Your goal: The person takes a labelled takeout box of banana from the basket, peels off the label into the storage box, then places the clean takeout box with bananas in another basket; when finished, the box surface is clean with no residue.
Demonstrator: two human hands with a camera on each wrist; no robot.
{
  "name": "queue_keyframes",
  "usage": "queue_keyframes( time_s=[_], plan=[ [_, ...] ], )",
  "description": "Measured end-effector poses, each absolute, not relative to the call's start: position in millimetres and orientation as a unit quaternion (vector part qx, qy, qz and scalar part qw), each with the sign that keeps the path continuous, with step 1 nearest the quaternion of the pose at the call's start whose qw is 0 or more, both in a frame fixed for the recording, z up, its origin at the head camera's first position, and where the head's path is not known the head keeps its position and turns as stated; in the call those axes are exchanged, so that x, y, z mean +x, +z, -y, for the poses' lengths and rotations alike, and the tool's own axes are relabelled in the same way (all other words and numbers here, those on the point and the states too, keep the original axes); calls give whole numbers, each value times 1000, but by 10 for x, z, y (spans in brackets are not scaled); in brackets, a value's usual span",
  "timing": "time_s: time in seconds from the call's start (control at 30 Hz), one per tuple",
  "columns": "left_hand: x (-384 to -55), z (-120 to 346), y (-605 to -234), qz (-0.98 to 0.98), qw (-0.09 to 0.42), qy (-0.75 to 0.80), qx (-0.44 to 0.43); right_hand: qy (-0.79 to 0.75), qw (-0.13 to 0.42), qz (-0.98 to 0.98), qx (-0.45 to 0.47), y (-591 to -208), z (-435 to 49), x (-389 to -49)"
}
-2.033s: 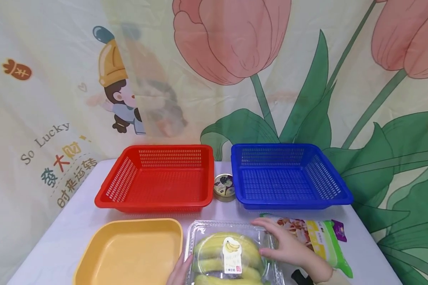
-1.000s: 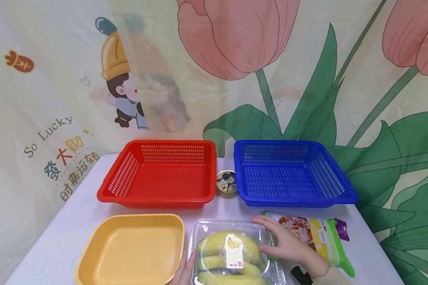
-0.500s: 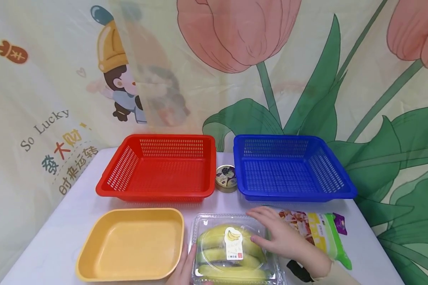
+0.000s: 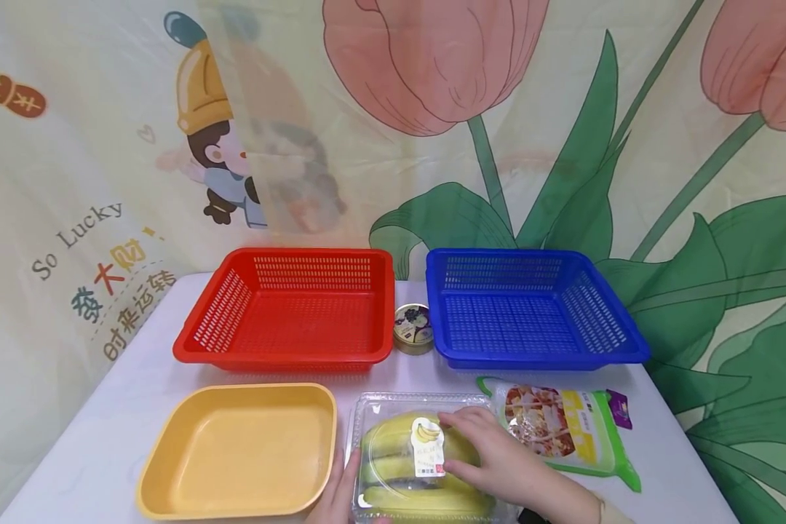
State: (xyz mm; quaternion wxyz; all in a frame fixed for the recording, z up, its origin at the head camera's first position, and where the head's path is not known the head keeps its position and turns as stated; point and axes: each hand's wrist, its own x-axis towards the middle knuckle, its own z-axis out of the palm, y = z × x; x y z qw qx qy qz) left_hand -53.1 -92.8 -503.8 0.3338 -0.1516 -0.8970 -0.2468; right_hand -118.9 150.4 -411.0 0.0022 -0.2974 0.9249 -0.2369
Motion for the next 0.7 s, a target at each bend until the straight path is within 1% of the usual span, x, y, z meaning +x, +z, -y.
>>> queue_keyframes(
  time_s=[0.07, 0.13, 0.23, 0.3, 0.37, 0.5, 0.7],
  plan=[
    [-536, 924, -5030, 901, 339, -229, -145, -239, 3, -926, -292, -4114, -1490, -1173],
    [-529, 921, -5015, 906, 322, -234, -143, -242, 6, -927, -285, -4118, -1479, -1162],
    [-503, 914, -4966, 918, 280, -248, -133, -249, 14, -928, -276, -4123, -1463, -1140],
    [-501, 911, -4957, 919, 270, -255, -131, -253, 23, -928, -271, -4133, -1450, -1107],
    [-498, 904, -4962, 918, 279, -253, -128, -260, 33, -928, -265, -4141, -1436, -1064],
    [-511, 904, -5002, 908, 317, -239, -131, -279, 41, -928, -245, -4160, -1402, -1000],
    [-470, 912, -5025, 907, 293, -274, -127, -311, 66, -921, -225, -4166, -1379, -973]
  ],
)
